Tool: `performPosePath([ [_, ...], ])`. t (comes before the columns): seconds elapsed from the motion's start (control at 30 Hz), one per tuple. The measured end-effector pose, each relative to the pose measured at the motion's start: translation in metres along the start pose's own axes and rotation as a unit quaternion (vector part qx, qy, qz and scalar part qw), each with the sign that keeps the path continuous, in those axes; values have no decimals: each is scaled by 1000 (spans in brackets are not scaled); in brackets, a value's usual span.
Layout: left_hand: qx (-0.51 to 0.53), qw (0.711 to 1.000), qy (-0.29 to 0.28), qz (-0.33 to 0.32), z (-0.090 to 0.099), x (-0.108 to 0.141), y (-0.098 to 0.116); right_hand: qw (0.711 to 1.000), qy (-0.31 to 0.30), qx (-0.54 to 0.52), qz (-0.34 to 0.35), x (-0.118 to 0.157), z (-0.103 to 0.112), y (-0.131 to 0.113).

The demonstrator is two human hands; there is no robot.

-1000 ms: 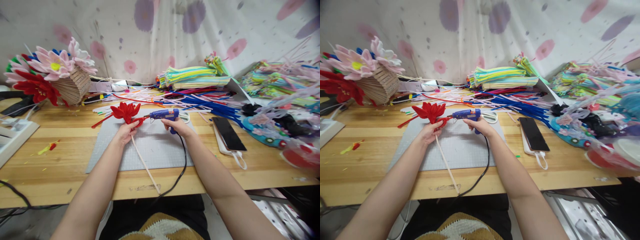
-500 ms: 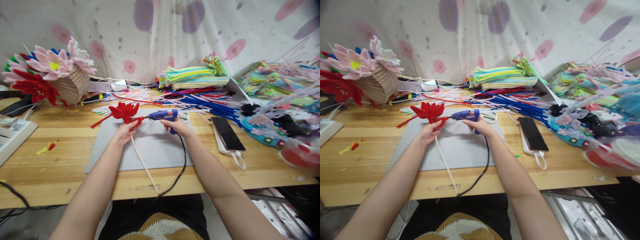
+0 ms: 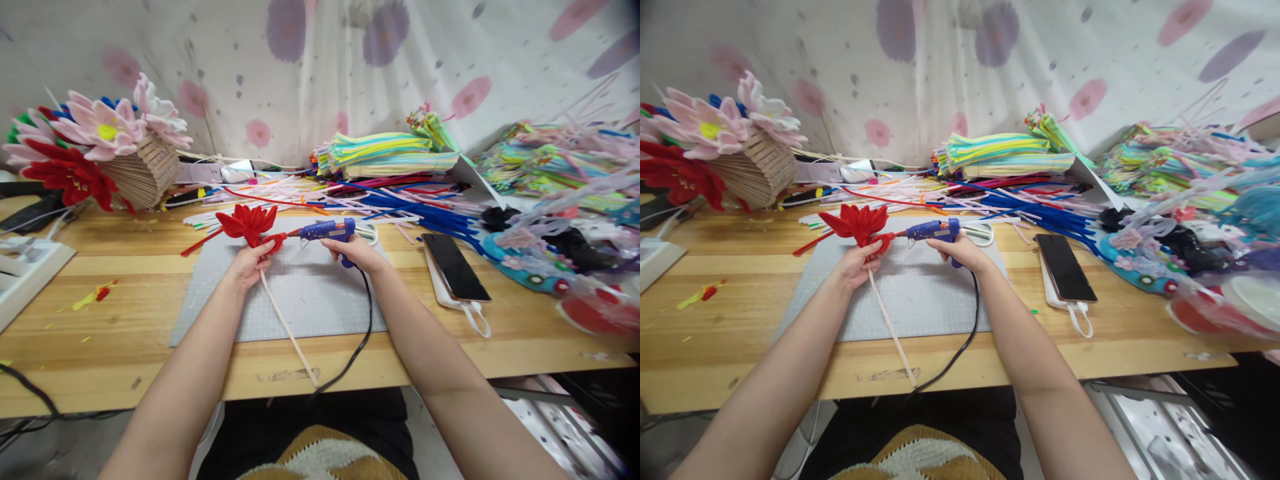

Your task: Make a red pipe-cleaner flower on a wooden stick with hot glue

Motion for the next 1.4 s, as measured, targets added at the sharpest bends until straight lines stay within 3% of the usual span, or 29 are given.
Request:
performPosePath([
  [0.17, 12, 1000, 2, 4, 0, 1, 0, 999, 43, 11, -11, -1, 16, 7],
  [0.3, 31, 1000, -3, 1, -1, 3, 3, 991, 121, 10, -49, -1, 35, 26],
  [0.5, 85, 996, -1, -19, 0, 8, 15, 969, 215, 96, -73, 2, 59, 40],
  [0.87, 104, 994, 7, -13, 2, 9, 14, 959, 166, 228, -24, -14, 48, 24],
  [1.13, 169, 985, 0, -34, 0, 9, 19, 896, 202, 388, -72, 29, 65, -17],
  [1.23, 187, 981, -12, -42, -4, 11, 22, 915, 142, 366, -87, 33, 47, -20],
  [1.33, 188, 981, -17, -42, -9, 13, 22, 969, 41, 244, -15, 18, -6, -30],
  [1.4, 180, 983, -14, -37, -11, 13, 18, 990, 17, 132, 39, 4, -41, -40],
])
Point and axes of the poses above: each hand's wrist, its own x-axis away from the middle knuckle, its own z-axis out of the back of the hand, y = z × x, the point moved 10 cm from there along -x, towards the middle knuckle, and after that the axes turned 4 degrees about -y, right-handed, at the moved point
